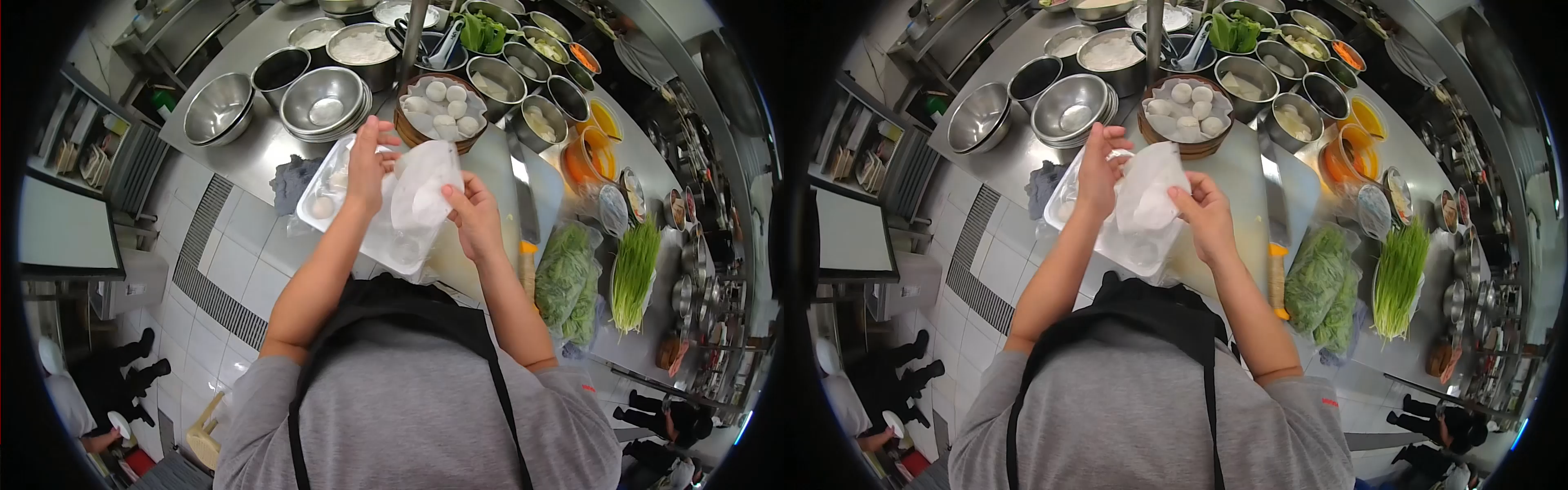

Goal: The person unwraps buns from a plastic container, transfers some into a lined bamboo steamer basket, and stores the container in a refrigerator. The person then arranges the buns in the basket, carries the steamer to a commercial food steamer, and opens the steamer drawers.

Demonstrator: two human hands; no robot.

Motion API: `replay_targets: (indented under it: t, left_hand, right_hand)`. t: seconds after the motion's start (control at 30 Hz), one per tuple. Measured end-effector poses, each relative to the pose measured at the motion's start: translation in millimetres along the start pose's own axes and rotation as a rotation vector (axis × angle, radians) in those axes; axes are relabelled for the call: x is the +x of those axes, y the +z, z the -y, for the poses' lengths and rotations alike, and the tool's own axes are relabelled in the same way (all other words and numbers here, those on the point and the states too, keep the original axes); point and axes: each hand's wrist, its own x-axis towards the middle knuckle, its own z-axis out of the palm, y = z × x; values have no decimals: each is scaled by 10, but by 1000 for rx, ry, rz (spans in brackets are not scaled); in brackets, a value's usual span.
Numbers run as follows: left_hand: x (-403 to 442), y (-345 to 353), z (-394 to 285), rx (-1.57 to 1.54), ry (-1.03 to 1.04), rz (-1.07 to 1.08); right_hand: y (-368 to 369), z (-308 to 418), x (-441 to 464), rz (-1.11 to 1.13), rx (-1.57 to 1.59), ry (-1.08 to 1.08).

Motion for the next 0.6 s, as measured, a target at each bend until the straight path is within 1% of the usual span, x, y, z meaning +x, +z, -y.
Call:
replay_targets:
  t: [0.03, 0.07, 0.1, 0.17, 0.2, 0.23, 0.3, 0.33, 0.37, 0.4, 0.43, 0.47, 0.5, 0.53, 0.57, 0.6]
  left_hand:
    - [-32, -26, -54, -26, -264, 90]
    - [-55, -113, -74, -9, -407, 218]
    - [-128, -116, -70, -10, -404, 226]
    - [-303, -139, -46, 64, -377, 307]
    - [-330, -145, 4, 163, -352, 340]
    - [-346, -171, 19, 167, -356, 343]
    - [-348, -196, 19, 326, -359, 480]
    - [-333, -211, 48, 332, -329, 477]
    - [-320, -203, 71, 335, -333, 480]
    - [-306, -184, 83, 248, -295, 391]
    - [-302, -156, 94, 162, -258, 300]
    - [-310, -92, 123, 41, -196, 272]
    - [-309, -96, 122, 43, -202, 272]
    - [-307, -111, 122, 64, -180, 271]
    - [-307, -128, 111, 85, -157, 269]
    - [-323, -119, 23, 148, -190, 139]
  right_hand:
    - [-14, 20, 12, -50, -53, -29]
    - [-28, 47, 26, -97, -107, -59]
    - [-41, 44, 23, -100, -108, -67]
    - [-48, -31, -9, -19, -804, -456]
    - [-27, -51, -7, 40, -847, -460]
    - [-32, -71, -9, 35, -843, -458]
    - [-66, -96, -5, -11, -723, -331]
    - [-103, -64, -9, -18, -722, -331]
    - [-158, -12, -17, 35, -441, -166]
    - [-196, 14, -29, 87, -156, -3]
    - [-211, 9, -44, 83, -151, -1]
    - [-224, 2, -58, 55, -20, 79]
    - [-246, -3, -76, 25, 111, 161]
    - [-292, 64, -89, 23, 114, 166]
    - [-362, 197, -95, -55, 209, 49]
    - [-449, 281, -113, -135, 307, -69]
